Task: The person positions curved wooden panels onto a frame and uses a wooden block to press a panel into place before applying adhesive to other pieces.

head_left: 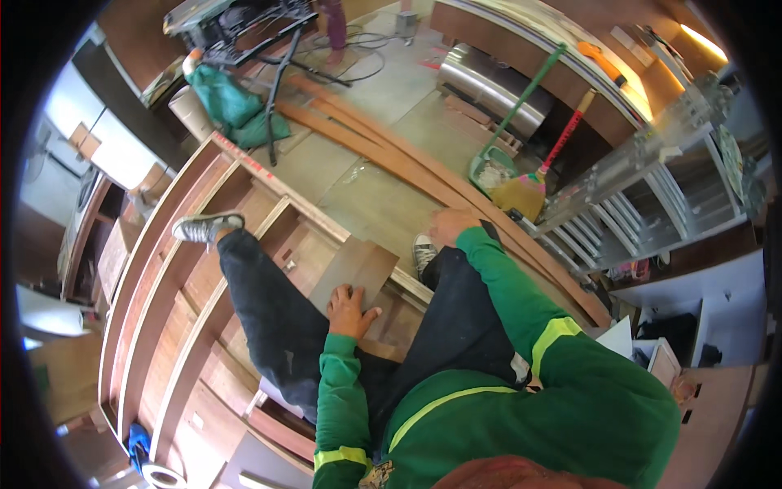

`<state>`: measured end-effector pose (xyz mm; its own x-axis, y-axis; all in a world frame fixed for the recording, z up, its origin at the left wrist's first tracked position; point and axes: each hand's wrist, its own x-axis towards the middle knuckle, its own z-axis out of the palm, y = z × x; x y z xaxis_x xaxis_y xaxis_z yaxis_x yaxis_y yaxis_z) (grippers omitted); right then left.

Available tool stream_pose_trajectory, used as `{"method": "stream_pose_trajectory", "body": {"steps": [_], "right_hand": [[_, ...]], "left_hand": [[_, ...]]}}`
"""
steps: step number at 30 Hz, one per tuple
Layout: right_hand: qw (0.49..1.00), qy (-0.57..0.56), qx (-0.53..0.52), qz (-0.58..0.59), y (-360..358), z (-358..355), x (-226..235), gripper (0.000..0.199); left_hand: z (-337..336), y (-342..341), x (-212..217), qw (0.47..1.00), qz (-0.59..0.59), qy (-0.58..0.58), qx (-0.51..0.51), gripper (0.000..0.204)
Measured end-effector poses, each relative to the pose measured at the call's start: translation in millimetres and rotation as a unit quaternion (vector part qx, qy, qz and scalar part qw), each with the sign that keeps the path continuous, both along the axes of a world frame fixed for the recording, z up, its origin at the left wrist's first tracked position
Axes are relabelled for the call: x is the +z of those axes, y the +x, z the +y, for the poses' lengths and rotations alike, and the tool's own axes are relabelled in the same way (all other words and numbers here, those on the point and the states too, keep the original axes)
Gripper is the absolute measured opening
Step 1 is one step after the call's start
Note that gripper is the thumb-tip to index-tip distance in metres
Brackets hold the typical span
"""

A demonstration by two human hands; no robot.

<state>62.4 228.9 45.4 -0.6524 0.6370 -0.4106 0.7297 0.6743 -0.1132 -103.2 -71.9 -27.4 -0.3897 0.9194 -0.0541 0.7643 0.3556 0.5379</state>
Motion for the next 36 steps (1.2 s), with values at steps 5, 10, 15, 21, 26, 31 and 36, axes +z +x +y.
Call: {"method": "stream_pose_trajectory", "body": {"steps": [5, 10, 15, 21, 26, 31, 36], "right_hand": [[0.999, 0.022, 0.012, -0.020, 2.3, 2.5, 3.9, 0.048], [1.000, 0.016, 0.005, 0.024, 5.6, 4.5, -0.3, 0.053], [0.999, 0.027, 0.021, -0.004, 2.1, 7.1, -1.1, 0.053], [0.995, 0.031, 0.068, 0.061, -4.9, -7.0, 6.3, 0.041], [0.960, -0.019, 0.194, 0.200, -20.9, -58.0, -0.9, 0.047], [0.914, -0.120, 0.328, 0.207, -47.2, -139.5, -31.9, 0.060], [0.923, -0.059, 0.362, 0.117, -55.0, -157.2, -44.3, 0.062]], "left_hand": [[1.9, 3.0, 2.7, 1.000, -0.013, 0.001, 0.014, 0.062], [3.7, 4.6, 3.1, 1.000, -0.002, -0.024, 0.019, 0.065], [5.4, 6.1, -0.9, 0.999, 0.020, -0.028, 0.026, 0.067], [9.3, 7.7, -6.8, 0.999, 0.020, -0.035, 0.036, 0.067], [13.8, 9.6, -4.6, 0.997, 0.013, -0.069, 0.030, 0.066], [16.6, 19.8, 4.8, 0.992, 0.059, -0.098, 0.045, 0.064], [-4.0, 26.0, 15.9, 0.986, -0.065, -0.148, 0.037, 0.068]]}}
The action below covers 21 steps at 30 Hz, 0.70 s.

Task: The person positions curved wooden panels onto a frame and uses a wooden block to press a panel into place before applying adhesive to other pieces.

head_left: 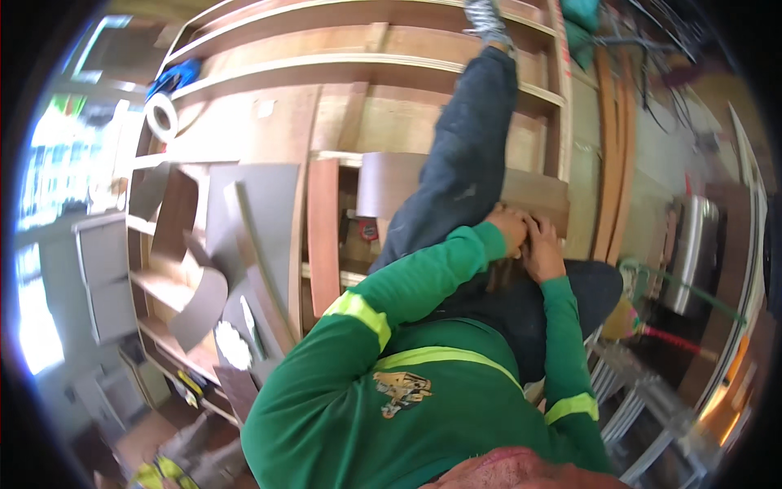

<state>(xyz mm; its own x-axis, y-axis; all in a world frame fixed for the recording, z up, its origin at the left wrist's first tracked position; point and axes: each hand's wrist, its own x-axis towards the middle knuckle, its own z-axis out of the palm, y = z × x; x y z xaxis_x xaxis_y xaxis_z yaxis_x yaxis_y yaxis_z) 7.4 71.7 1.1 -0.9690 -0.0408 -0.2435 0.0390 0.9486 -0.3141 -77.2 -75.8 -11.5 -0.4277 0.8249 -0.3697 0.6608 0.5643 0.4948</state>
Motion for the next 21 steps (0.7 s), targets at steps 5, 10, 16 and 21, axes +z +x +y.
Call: {"method": "stream_pose_trajectory", "body": {"steps": [5, 10, 16, 21], "right_hand": [[0.999, -0.027, -0.010, -0.042, -6.3, 4.2, 2.1, 0.061], [0.996, 0.018, -0.033, -0.078, -16.5, -9.6, 13.4, 0.062], [0.997, 0.028, 0.009, -0.068, -18.9, -15.5, 1.8, 0.060], [0.994, 0.097, 0.026, -0.038, -21.3, -15.0, -35.5, 0.051]], "left_hand": [[-23.0, -12.5, 15.0, 1.000, -0.022, 0.013, 0.011, 0.059], [-65.2, -11.2, 65.7, 0.956, 0.099, 0.270, 0.046, 0.050], [-189.6, 54.6, 144.0, 0.930, 0.061, 0.296, 0.210, 0.047], [-229.4, 91.9, 171.7, 0.887, 0.090, 0.300, 0.340, 0.045]]}}
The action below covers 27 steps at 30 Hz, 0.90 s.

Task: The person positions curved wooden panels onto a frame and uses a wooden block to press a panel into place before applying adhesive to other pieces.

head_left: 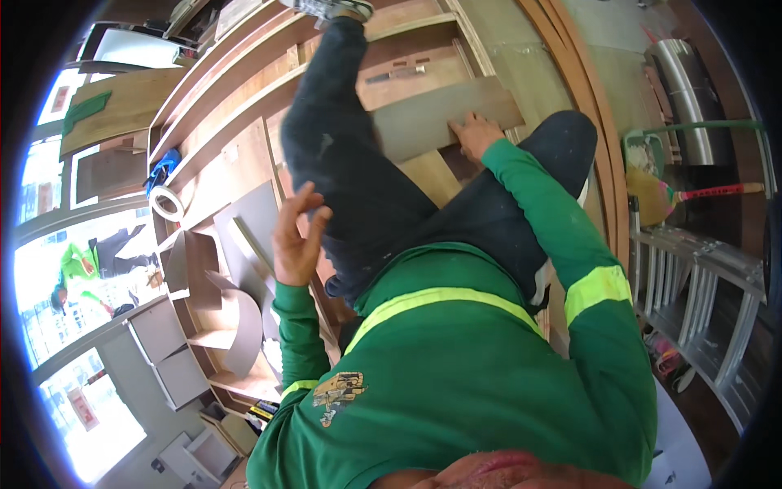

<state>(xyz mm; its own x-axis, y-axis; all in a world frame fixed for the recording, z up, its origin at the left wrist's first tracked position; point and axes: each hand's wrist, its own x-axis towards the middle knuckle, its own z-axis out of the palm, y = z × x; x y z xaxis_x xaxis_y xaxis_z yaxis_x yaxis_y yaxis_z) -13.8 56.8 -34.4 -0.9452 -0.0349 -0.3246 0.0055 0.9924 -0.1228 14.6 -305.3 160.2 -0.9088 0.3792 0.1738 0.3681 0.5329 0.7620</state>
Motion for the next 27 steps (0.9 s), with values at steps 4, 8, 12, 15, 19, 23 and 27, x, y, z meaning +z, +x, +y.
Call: {"method": "stream_pose_trajectory", "body": {"steps": [4, 8, 12, 15, 19, 23, 27], "right_hand": [[0.999, 0.021, 0.031, -0.004, -10.1, 7.2, -8.9, 0.049], [0.989, 0.045, 0.138, 0.005, -30.4, 28.6, -1.9, 0.060], [0.973, 0.029, 0.225, 0.034, -38.1, 53.8, -3.1, 0.077], [0.972, -0.018, 0.222, 0.072, -39.2, 62.1, -8.1, 0.075], [0.973, -0.073, 0.203, 0.083, -42.0, 64.3, 0.5, 0.064], [0.968, -0.100, 0.210, 0.090, -60.3, 70.6, 27.9, 0.058], [0.961, -0.149, 0.221, 0.069, -82.4, 79.8, 43.1, 0.045]], "left_hand": [[8.9, 2.5, 28.6, 0.994, 0.077, 0.035, 0.074, 0.045], [20.8, -1.8, 62.1, 0.990, 0.122, -0.010, 0.067, 0.045], [43.6, -7.0, 67.2, 0.993, 0.092, -0.072, 0.035, 0.050], [66.9, -15.3, 58.8, 0.988, 0.065, -0.141, -0.025, 0.053], [91.0, -44.6, 42.9, 0.960, 0.003, -0.256, -0.114, 0.052], [99.6, -87.7, 2.3, 0.912, -0.088, -0.359, -0.177, 0.065], [100.5, -119.6, -51.3, 0.875, -0.068, -0.431, -0.211, 0.084]]}}
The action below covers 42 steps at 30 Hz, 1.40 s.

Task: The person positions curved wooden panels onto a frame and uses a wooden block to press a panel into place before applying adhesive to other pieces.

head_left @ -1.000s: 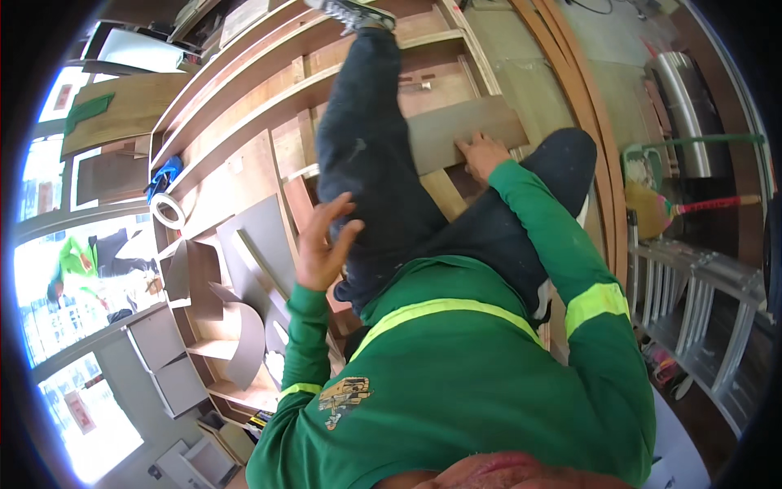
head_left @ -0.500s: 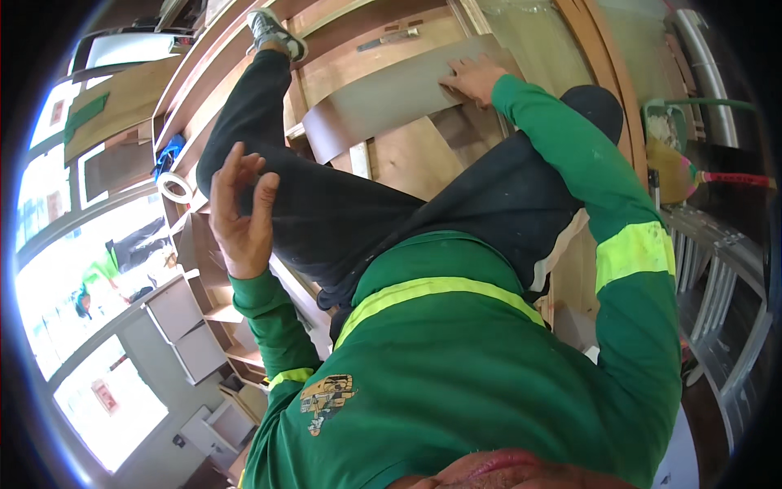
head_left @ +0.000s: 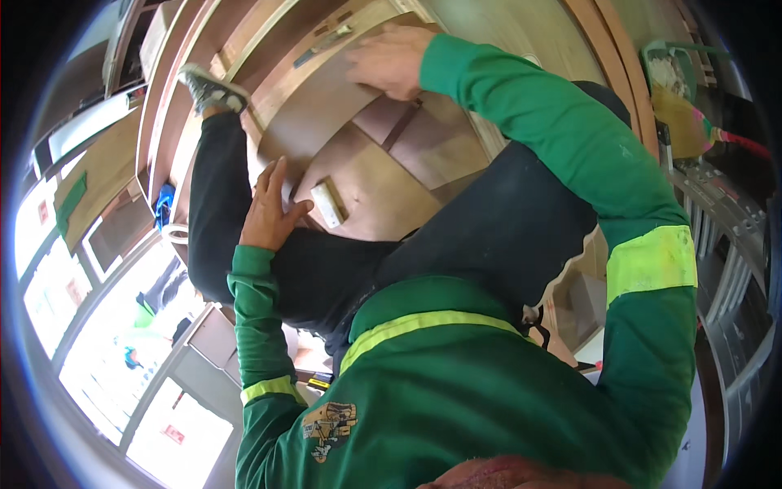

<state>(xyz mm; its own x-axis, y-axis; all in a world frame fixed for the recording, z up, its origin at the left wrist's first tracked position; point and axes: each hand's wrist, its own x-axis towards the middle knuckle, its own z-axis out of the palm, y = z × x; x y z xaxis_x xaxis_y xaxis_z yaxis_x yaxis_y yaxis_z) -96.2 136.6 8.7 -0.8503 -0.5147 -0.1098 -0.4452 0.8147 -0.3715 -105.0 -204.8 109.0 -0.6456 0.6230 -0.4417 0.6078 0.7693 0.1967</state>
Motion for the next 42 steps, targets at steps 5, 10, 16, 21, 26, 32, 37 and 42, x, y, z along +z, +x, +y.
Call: {"method": "stream_pose_trajectory", "body": {"steps": [5, 10, 16, 21, 26, 32, 37, 42], "right_hand": [[0.998, -0.067, 0.010, 0.013, -13.6, 2.0, 3.0, 0.023], [0.992, -0.113, -0.035, -0.035, -30.7, -6.9, 12.6, 0.041], [0.983, -0.146, -0.022, -0.105, -43.8, -1.5, 17.2, 0.049], [0.984, -0.145, -0.004, -0.102, -41.7, 3.6, 19.3, 0.042], [0.933, -0.337, -0.044, 0.121, -12.9, 41.1, -4.4, 0.012], [0.983, -0.172, 0.051, -0.040, -34.4, 22.9, 30.4, 0.055], [0.996, -0.033, 0.052, -0.065, -5.2, -5.3, 46.6, 0.096], [0.993, 0.105, 0.051, -0.001, 39.9, -45.5, 31.2, 0.100]], "left_hand": [[5.9, -7.8, -23.0, 0.996, 0.010, -0.030, 0.086, 0.084], [16.7, -15.1, -14.7, 0.989, 0.001, -0.100, 0.108, 0.074], [22.5, -27.3, -10.9, 0.984, -0.033, -0.141, 0.102, 0.077], [38.5, -31.8, -3.2, 0.978, -0.045, -0.178, 0.097, 0.078], [69.9, -30.1, 38.2, 0.983, 0.039, -0.154, 0.093, 0.071], [18.0, 10.0, 140.2, 0.937, 0.310, 0.017, 0.160, 0.058], [-104.9, 94.6, 140.3, 0.858, 0.352, 0.103, 0.361, 0.051], [-209.9, 202.1, 64.3, 0.813, 0.239, 0.170, 0.503, 0.056]]}}
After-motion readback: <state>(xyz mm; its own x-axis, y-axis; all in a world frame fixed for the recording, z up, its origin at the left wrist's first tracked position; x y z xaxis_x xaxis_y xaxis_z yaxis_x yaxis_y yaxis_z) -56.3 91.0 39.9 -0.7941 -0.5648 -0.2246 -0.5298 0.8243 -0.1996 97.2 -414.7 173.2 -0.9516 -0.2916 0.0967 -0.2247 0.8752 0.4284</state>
